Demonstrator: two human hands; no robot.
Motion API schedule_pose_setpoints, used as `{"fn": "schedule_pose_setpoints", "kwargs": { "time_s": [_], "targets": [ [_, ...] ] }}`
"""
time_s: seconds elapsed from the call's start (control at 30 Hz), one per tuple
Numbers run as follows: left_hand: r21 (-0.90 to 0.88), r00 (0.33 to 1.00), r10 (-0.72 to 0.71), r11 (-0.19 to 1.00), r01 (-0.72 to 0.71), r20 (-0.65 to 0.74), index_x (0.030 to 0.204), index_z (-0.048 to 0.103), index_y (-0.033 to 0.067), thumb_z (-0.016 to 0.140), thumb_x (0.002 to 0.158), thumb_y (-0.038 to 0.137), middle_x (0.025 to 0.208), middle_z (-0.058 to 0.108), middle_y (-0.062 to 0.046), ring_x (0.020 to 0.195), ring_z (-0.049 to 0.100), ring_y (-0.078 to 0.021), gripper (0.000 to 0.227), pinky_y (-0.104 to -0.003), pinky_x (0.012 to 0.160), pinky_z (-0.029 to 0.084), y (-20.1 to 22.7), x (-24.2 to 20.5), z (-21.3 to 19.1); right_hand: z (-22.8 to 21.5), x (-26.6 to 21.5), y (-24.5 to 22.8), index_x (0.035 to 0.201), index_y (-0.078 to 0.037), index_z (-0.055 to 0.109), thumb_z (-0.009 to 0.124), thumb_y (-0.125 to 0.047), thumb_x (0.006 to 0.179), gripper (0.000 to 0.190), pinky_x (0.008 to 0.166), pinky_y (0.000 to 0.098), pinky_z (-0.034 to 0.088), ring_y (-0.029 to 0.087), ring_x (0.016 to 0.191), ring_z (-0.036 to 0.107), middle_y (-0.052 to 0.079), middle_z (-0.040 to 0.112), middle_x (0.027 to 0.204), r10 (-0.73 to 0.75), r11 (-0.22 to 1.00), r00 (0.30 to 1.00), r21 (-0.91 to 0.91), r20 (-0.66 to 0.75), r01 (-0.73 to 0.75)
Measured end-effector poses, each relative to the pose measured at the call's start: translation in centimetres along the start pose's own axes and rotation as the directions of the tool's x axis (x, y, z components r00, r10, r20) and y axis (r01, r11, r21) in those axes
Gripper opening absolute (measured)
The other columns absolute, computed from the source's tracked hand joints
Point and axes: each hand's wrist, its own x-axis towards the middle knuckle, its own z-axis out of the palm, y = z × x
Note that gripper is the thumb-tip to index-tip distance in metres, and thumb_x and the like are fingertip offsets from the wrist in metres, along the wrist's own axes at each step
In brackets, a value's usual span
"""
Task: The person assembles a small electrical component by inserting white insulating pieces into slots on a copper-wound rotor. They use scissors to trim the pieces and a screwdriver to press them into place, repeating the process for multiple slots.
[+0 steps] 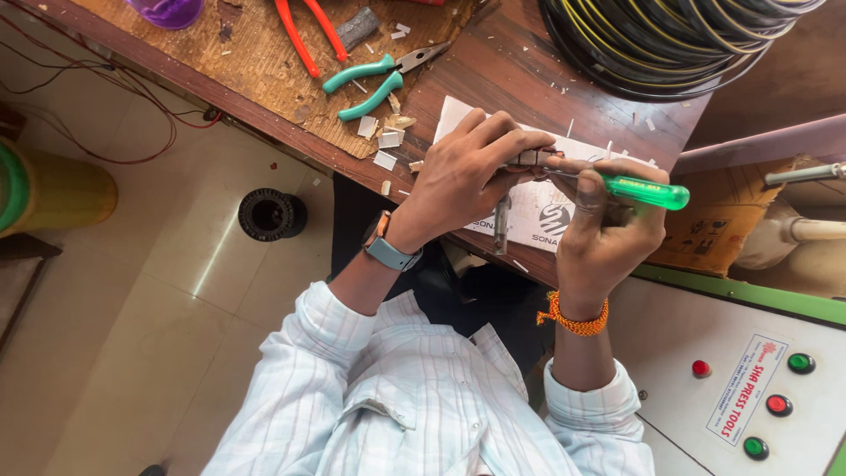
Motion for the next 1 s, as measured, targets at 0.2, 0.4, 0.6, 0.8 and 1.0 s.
{"fn": "schedule_pose_setpoints", "kwargs": {
  "time_s": [0.2,0.4,0.6,0.8,1.0],
  "targets": [
    [-0.02,1.0,-0.01,1.0,0.01,0.013,0.13,0.065,0.0201,0.079,0.088,0.021,0.107,0.061,-0.001,0.099,0.06,-0.0245,0.045,-0.038,0.084,0.053,-0.4,0.3,0.4,1.2,-0.2,0.0,0.123,0.001,0.048,0.061,-0.018,0.118,0.024,0.089,0.0299,0.069,0.026,0.105,0.079,0.02,0.073,0.107,-0.056,0.997,0.997,-0.056,-0.044,0.053],
    [-0.036,0.998,-0.015,0.999,0.018,0.057,0.131,0.064,0.019,0.08,0.089,0.023,0.107,0.061,-0.002,0.1,0.058,-0.0253,0.044,-0.039,0.089,0.053,-1.1,0.3,0.5,-1.8,2.3,0.7,0.111,0.004,0.06,0.063,-0.016,0.106,0.021,0.068,0.0363,0.055,0.03,0.076,0.069,0.024,0.07,0.091,0.111,0.969,0.987,-0.207,-0.113,-0.133],
    [-0.102,0.999,-0.045,0.994,0.046,0.019,0.129,0.065,0.0196,0.079,0.09,0.021,0.109,0.063,0.0,0.104,0.061,-0.0232,0.042,-0.037,0.091,0.053,-1.8,0.0,0.1,-3.6,6.3,5.3,0.112,0.004,0.065,0.066,-0.025,0.105,0.03,0.068,0.0308,0.063,0.019,0.076,0.077,0.011,0.075,0.086,0.583,0.775,0.801,-0.386,0.132,-0.5],
    [-0.175,0.996,-0.079,0.982,0.071,-0.036,0.128,0.068,0.0151,0.08,0.089,0.02,0.108,0.067,-0.003,0.101,0.062,-0.0256,0.041,-0.038,0.091,0.052,-1.7,0.2,-1.0,-2.7,4.6,7.1,0.127,0.001,0.062,0.066,-0.015,0.106,0.027,0.084,0.0356,0.061,0.023,0.099,0.075,0.016,0.075,0.109,0.327,0.899,0.942,-0.33,0.068,-0.288],
    [-0.325,0.992,-0.125,0.939,0.114,-0.014,0.125,0.067,0.0112,0.08,0.088,0.013,0.108,0.069,-0.005,0.102,0.068,-0.0248,0.04,-0.036,0.09,0.055,-1.3,0.2,-0.8,0.4,-0.5,5.5,0.137,-0.003,0.059,0.064,0.001,0.102,0.036,0.121,0.0439,0.049,0.033,0.145,0.053,0.02,0.056,0.15,-0.061,0.975,0.976,-0.196,0.208,0.103]
  ]
}}
